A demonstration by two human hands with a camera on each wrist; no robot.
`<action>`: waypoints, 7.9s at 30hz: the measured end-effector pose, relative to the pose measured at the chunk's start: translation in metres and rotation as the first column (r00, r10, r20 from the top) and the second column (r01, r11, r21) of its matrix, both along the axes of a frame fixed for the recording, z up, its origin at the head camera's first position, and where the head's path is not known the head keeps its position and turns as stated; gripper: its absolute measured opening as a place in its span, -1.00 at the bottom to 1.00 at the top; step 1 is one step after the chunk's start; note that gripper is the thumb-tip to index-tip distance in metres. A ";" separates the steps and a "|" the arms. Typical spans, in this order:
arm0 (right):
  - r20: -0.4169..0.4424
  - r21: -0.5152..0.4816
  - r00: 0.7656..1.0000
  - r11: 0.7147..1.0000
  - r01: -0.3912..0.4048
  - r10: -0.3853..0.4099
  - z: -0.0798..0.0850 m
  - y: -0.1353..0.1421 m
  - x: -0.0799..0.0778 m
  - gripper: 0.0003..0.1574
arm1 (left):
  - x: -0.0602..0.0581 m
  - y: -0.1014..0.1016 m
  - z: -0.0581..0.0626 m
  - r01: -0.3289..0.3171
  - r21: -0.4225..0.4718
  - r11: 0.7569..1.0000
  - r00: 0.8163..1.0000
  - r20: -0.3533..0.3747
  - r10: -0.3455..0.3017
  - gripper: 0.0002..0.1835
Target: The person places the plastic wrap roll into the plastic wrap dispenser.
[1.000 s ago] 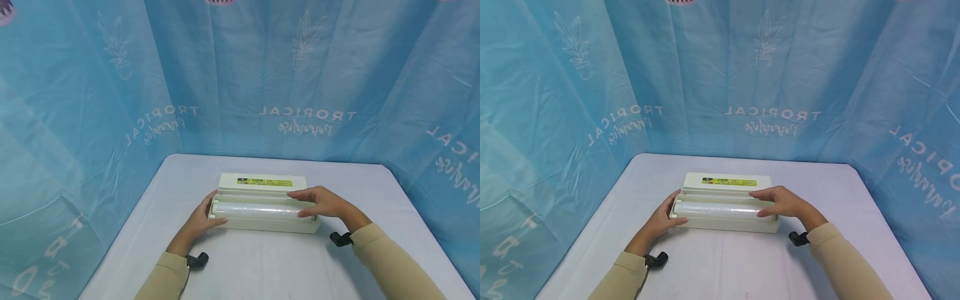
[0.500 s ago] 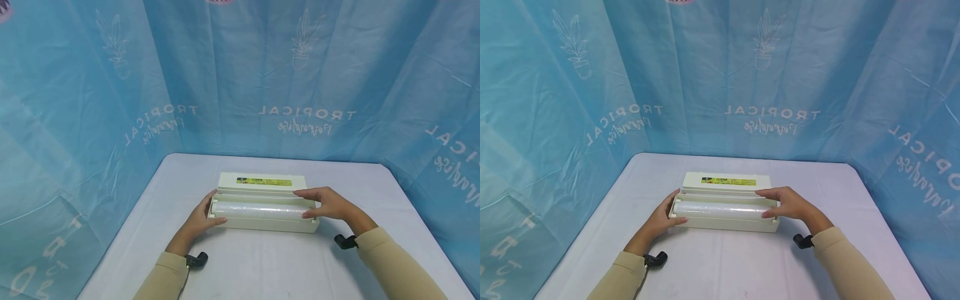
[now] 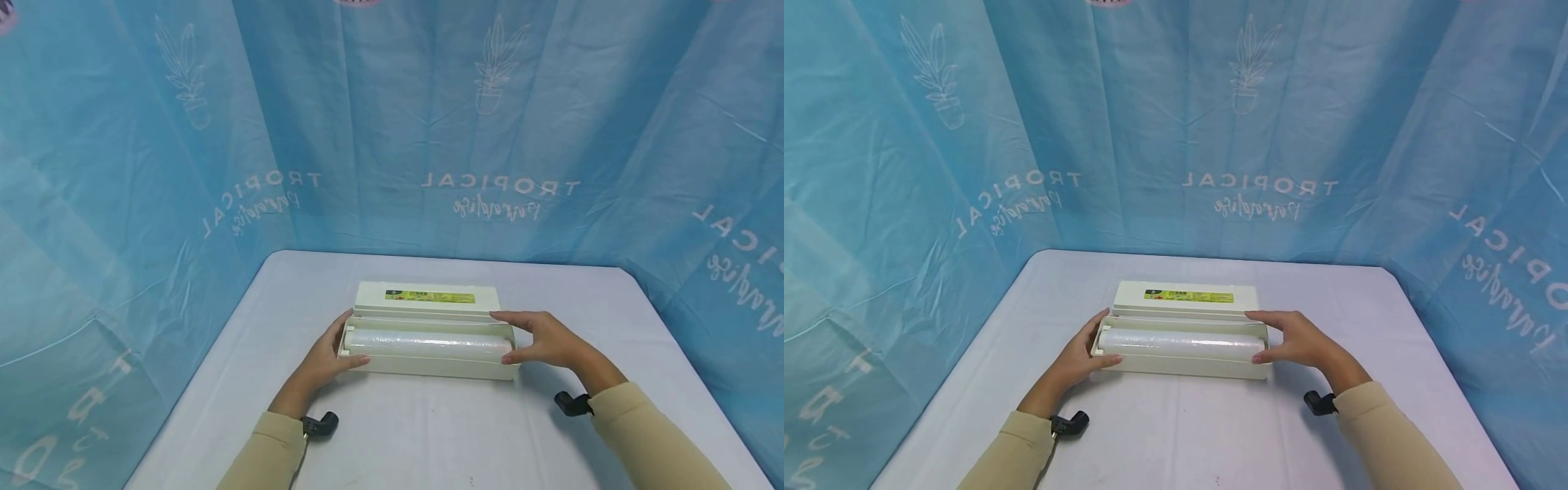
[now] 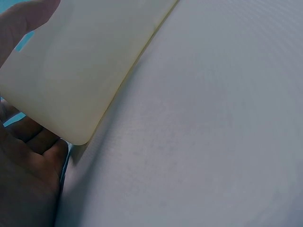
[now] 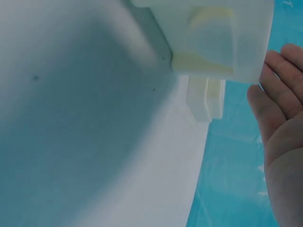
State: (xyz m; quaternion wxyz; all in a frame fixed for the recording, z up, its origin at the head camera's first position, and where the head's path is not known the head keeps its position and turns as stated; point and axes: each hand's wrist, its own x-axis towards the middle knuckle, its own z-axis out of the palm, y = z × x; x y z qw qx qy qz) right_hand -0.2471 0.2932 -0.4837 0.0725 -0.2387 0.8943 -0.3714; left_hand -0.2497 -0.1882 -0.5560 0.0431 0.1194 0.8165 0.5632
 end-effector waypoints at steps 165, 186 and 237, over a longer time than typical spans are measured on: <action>0.038 -0.220 0.999 0.975 -0.020 0.029 -0.045 0.011 0.014 0.31 | -0.154 0.001 0.039 0.201 -0.473 0.858 0.980 0.086 -0.182 0.15; 0.031 -0.213 0.999 0.977 -0.025 0.032 -0.046 0.011 0.013 0.30 | -0.145 -0.003 0.061 0.144 -0.454 0.879 0.987 0.009 -0.158 0.13; 0.098 -0.199 0.995 0.980 0.031 -0.012 -0.048 0.008 0.015 0.27 | -0.096 -0.008 0.088 0.136 -0.297 0.945 0.971 -0.148 -0.186 -0.04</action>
